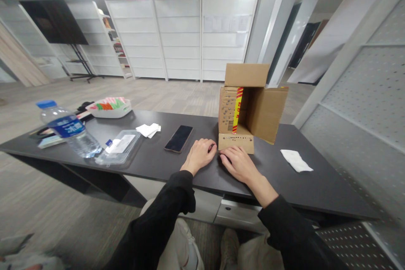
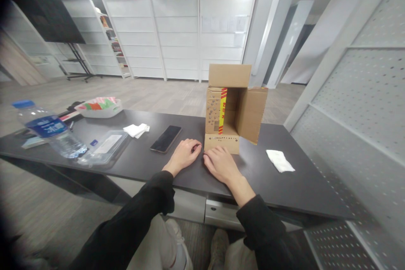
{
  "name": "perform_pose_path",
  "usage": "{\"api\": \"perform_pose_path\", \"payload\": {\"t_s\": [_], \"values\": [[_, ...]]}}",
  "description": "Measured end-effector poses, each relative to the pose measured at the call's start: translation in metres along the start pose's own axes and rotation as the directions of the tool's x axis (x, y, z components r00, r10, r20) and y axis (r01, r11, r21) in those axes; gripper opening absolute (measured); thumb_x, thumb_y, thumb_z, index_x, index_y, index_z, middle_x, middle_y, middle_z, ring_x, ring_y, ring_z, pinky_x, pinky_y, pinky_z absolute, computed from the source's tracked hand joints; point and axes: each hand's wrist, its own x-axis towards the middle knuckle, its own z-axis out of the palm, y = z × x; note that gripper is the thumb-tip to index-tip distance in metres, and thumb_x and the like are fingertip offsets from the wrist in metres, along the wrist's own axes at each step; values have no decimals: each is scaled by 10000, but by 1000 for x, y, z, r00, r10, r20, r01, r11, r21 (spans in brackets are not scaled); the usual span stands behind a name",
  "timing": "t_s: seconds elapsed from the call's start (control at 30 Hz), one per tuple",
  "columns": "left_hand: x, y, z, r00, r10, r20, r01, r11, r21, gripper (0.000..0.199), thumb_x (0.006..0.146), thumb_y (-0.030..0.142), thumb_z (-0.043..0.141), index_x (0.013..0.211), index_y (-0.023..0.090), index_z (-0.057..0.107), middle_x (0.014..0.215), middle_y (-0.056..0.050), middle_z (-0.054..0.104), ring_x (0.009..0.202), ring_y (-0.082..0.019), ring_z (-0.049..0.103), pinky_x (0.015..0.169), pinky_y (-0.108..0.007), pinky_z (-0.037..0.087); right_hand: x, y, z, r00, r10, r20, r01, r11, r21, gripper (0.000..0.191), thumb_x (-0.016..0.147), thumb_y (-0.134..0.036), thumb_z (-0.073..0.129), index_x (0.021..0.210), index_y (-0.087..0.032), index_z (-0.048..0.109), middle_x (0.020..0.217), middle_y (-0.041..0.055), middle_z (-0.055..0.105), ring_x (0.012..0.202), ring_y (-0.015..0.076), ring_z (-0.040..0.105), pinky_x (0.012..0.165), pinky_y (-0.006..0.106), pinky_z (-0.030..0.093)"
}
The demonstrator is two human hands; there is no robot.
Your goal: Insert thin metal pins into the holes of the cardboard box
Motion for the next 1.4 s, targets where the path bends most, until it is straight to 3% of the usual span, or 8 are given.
{"api": "perform_pose_path", "payload": {"t_s": [0.23, 0.6, 1.03, 1.4], "values": [[0, 0, 0, 1000, 0, 4, 0, 1000, 6, 220, 957, 291, 456, 932, 229, 666, 864, -24, 695, 850, -179, 607, 768, -306, 405, 5, 9, 8, 997, 30, -69, -33, 998, -48, 268, 1034, -254, 374, 1029, -183, 632, 959, 75, 728, 935, 237, 624, 815, 359, 383], [0, 0, 1, 1000, 1, 6, -1, 1000, 14, 230, 959, 300, 452, 941, 232, 672, 868, -26, 697, 849, -181, 605, 770, -306, 409, 8, 16, 14, 984, 128, -125, -120, 990, 70, 239, 1018, -258, 388, 968, -201, 615, 956, 83, 717, 895, 237, 651, 821, 368, 433], [0, 2, -3, 1000, -17, 25, 17, 1000, -1, 238, 960, 299, 446, 950, 229, 673, 886, -36, 701, 876, -185, 612, 801, -313, 421, 11, 18, 10, 990, 122, -64, -115, 988, 104, 197, 981, -227, 447, 961, -210, 641, 928, 78, 710, 909, 237, 642, 829, 368, 462], [0, 2, -3, 1000, -16, 21, 16, 1000, -3, 219, 952, 291, 459, 931, 228, 668, 888, -34, 701, 870, -186, 608, 792, -310, 410, 27, 24, 12, 947, 177, -268, -145, 980, 138, 241, 996, -250, 396, 1010, -192, 629, 999, 120, 702, 979, 267, 626, 873, 386, 465]]}}
